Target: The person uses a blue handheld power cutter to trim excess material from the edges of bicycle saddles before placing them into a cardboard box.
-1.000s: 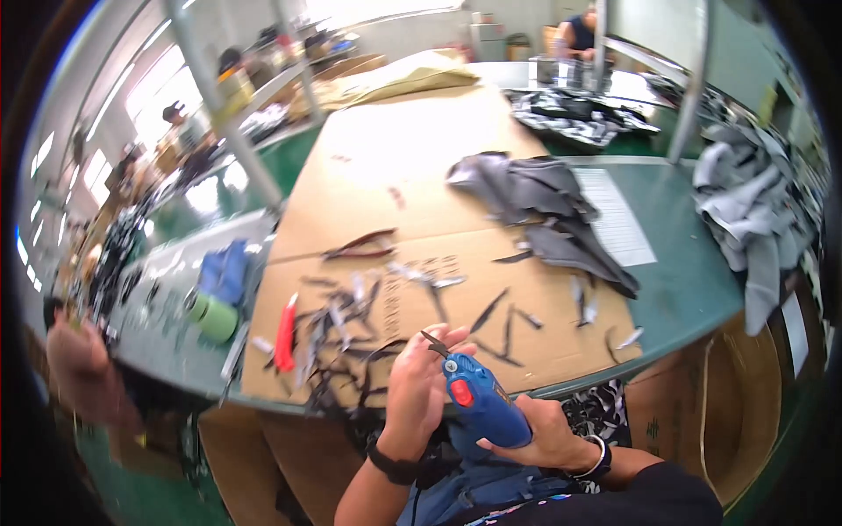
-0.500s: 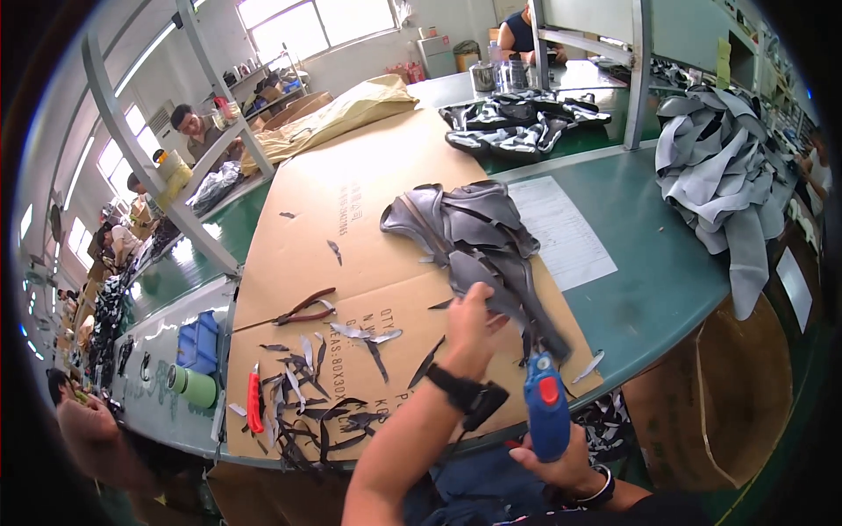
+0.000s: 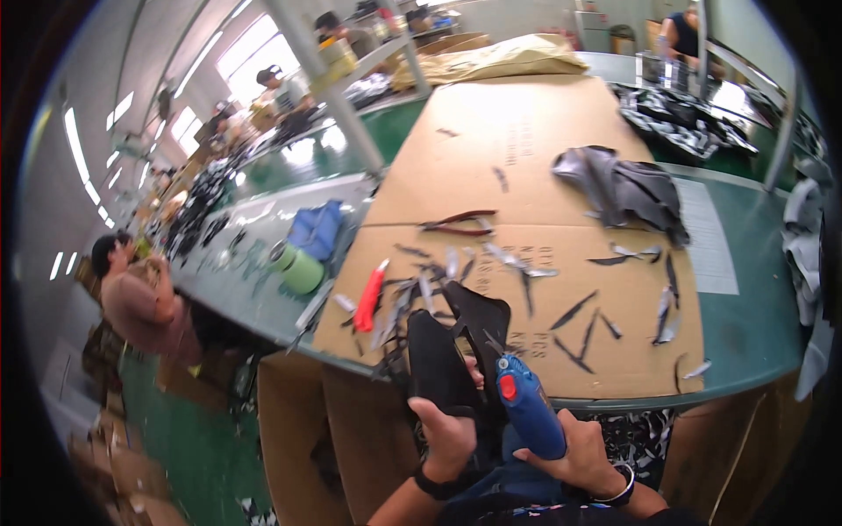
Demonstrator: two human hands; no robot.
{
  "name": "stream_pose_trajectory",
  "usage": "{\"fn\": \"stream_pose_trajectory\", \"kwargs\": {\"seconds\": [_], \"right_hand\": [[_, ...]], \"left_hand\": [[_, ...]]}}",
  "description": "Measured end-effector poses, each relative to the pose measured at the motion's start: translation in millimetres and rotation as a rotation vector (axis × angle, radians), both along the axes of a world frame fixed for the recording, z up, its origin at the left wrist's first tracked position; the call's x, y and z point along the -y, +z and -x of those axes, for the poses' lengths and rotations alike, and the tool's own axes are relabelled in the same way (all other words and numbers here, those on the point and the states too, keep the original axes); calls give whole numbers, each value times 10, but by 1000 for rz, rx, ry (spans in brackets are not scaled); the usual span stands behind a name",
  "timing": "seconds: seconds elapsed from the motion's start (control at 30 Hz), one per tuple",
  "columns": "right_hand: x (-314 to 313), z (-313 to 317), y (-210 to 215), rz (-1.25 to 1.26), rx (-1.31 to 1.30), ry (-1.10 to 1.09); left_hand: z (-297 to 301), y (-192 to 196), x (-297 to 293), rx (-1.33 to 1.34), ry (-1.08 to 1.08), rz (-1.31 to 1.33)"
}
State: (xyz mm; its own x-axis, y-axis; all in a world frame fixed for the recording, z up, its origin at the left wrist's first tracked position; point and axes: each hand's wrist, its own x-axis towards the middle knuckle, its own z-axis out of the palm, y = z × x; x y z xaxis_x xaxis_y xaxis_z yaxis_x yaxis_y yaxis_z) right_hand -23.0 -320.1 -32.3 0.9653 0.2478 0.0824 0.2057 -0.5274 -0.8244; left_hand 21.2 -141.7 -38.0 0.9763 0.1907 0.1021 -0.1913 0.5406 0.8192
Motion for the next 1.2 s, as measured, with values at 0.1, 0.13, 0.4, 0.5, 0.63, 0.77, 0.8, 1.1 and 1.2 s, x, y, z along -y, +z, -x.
{"fn": "stream_pose_trajectory", "kwargs": {"seconds": [0.1,0.13,0.4,0.5,0.63,0.77,0.8,1.1,1.2], "right_hand": [[-283,25,122,29,-5,102],[-340,26,136,32,-9,129],[-533,54,241,75,64,240],[-545,70,273,78,75,222],[-548,88,284,54,66,214],[-507,5,325,54,150,234],[-473,-40,338,44,160,240],[-434,-579,637,-411,-1,142],[-437,-616,606,-416,-92,62]], "left_hand": [[144,-135,-32,139,320,-212],[193,-144,-21,61,373,-248],[422,-449,-180,38,173,54],[383,-437,-76,140,297,107],[428,-578,-150,171,190,45],[426,-786,-278,269,393,-106],[389,-801,-375,381,461,-363],[467,29,-644,68,36,-595],[323,153,-347,467,681,-612]]}}
